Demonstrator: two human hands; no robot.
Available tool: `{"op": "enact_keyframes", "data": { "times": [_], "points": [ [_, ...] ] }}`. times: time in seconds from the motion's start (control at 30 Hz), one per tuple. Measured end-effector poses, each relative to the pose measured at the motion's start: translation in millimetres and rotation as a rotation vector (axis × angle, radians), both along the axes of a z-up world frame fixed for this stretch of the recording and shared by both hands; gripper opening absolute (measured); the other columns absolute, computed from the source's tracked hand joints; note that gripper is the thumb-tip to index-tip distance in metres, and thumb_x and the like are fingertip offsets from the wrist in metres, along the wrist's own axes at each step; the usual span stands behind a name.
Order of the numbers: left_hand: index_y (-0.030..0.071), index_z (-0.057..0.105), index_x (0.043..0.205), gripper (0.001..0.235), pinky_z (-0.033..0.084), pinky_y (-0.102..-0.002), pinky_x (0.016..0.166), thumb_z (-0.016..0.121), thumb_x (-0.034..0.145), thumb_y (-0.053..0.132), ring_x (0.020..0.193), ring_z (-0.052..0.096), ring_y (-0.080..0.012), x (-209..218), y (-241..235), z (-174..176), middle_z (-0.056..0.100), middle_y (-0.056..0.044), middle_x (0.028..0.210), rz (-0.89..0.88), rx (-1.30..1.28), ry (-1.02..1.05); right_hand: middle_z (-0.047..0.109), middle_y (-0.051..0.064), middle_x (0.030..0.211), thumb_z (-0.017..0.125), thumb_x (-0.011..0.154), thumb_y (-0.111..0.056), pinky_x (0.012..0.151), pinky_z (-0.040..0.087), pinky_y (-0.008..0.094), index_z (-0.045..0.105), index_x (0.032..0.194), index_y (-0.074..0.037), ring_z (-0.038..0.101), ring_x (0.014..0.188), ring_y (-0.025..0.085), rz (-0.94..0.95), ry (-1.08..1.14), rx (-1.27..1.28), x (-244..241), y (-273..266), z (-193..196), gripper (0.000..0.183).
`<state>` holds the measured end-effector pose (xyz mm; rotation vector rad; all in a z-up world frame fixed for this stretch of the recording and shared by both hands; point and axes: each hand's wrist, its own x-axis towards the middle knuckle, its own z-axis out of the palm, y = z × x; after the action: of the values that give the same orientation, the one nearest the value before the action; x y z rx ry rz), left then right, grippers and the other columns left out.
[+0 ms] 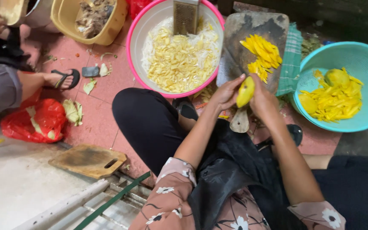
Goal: Peeling and slicing mangoes into strips on a cutting board using a knife.
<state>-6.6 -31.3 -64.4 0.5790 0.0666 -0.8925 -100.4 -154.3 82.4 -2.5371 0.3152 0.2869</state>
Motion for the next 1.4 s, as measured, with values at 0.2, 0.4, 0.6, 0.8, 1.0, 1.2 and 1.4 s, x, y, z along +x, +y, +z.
{"op": "enact_keyframes", "data": {
  "times": [0.2, 0.4, 0.6, 0.8, 1.0, 1.2, 1.4],
  "points": [
    [0.001, 0.068, 0.114, 0.034, 0.065, -0.043, 0.079, 0.064, 0.109, 0.034, 0.092, 0.077, -0.0263, 11.6, -5.4, -12.0, 0.074, -0.017, 0.108, 0.148, -0.019, 0.006, 0.068, 0.031, 0.113, 0.037, 0.097, -0.024, 0.087, 0.048, 0.065, 0.028, 0.149, -0.032, 0.061, 0.112, 0.059, 0.082, 0.212, -0.187, 52.8, -6.5, -5.9, 0.053],
    [0.003, 0.068, 0.11, 0.028, 0.065, -0.033, 0.068, 0.063, 0.104, 0.03, 0.08, 0.077, -0.0196, 57.4, 39.5, 20.9, 0.075, -0.012, 0.097, 0.295, 0.027, 0.082, 0.064, 0.034, 0.113, 0.039, 0.099, 0.001, 0.066, 0.057, 0.062, 0.032, 0.16, -0.021, 0.072, 0.084, 0.053, 0.07, -0.13, -0.497, 88.2, 25.9, -28.7, 0.066],
    [-0.003, 0.064, 0.11, 0.032, 0.067, -0.039, 0.079, 0.076, 0.096, 0.023, 0.089, 0.076, -0.028, 65.9, 27.5, 22.7, 0.07, -0.016, 0.103, 0.316, 0.044, 0.185, 0.059, 0.032, 0.113, 0.035, 0.102, -0.002, 0.08, 0.052, 0.067, 0.01, 0.166, -0.029, 0.067, 0.093, 0.06, -0.032, 0.036, -0.262, 59.1, 7.8, 43.7, 0.074],
    [0.011, 0.065, 0.134, 0.046, 0.059, -0.043, 0.094, 0.078, 0.096, 0.031, 0.106, 0.072, -0.0267, 82.8, -21.1, 30.9, 0.074, -0.014, 0.119, 0.247, 0.476, -0.113, 0.055, 0.04, 0.13, 0.036, 0.103, -0.01, 0.089, 0.046, 0.071, 0.006, 0.165, -0.03, 0.059, 0.107, 0.065, -0.174, 0.033, 0.033, 44.8, -29.6, -2.0, 0.072],
    [0.026, 0.068, 0.136, 0.06, 0.035, -0.046, 0.123, 0.07, 0.091, 0.065, 0.143, 0.047, -0.038, 127.0, -46.4, 7.3, 0.062, -0.024, 0.139, 0.083, 1.062, -0.879, 0.063, 0.038, 0.106, 0.04, 0.106, -0.009, 0.085, 0.048, 0.068, 0.002, 0.166, -0.027, 0.062, 0.103, 0.063, -0.282, -0.037, 0.031, 30.3, -38.7, 3.0, 0.073],
    [0.003, 0.066, 0.131, 0.044, 0.069, -0.037, 0.072, 0.082, 0.09, 0.01, 0.087, 0.074, -0.0348, 52.6, -32.6, 60.9, 0.049, -0.018, 0.114, 0.027, 0.52, -0.456, 0.064, 0.035, 0.102, 0.039, 0.108, -0.006, 0.075, 0.053, 0.064, 0.008, 0.167, -0.024, 0.065, 0.093, 0.059, -0.262, -0.202, 0.039, 16.3, -29.6, 6.0, 0.07],
    [0.023, 0.08, 0.109, 0.035, 0.06, -0.036, 0.071, 0.09, 0.079, 0.038, 0.082, 0.07, -0.0192, 9.8, 27.0, 77.5, 0.074, -0.01, 0.093, -0.025, 1.055, -0.81, 0.057, 0.048, 0.115, 0.048, 0.108, -0.032, 0.078, 0.049, 0.074, 0.002, 0.164, -0.015, 0.062, 0.096, 0.066, -0.313, -0.054, 0.151, -39.9, -15.4, -27.1, 0.075]
  ]
}}
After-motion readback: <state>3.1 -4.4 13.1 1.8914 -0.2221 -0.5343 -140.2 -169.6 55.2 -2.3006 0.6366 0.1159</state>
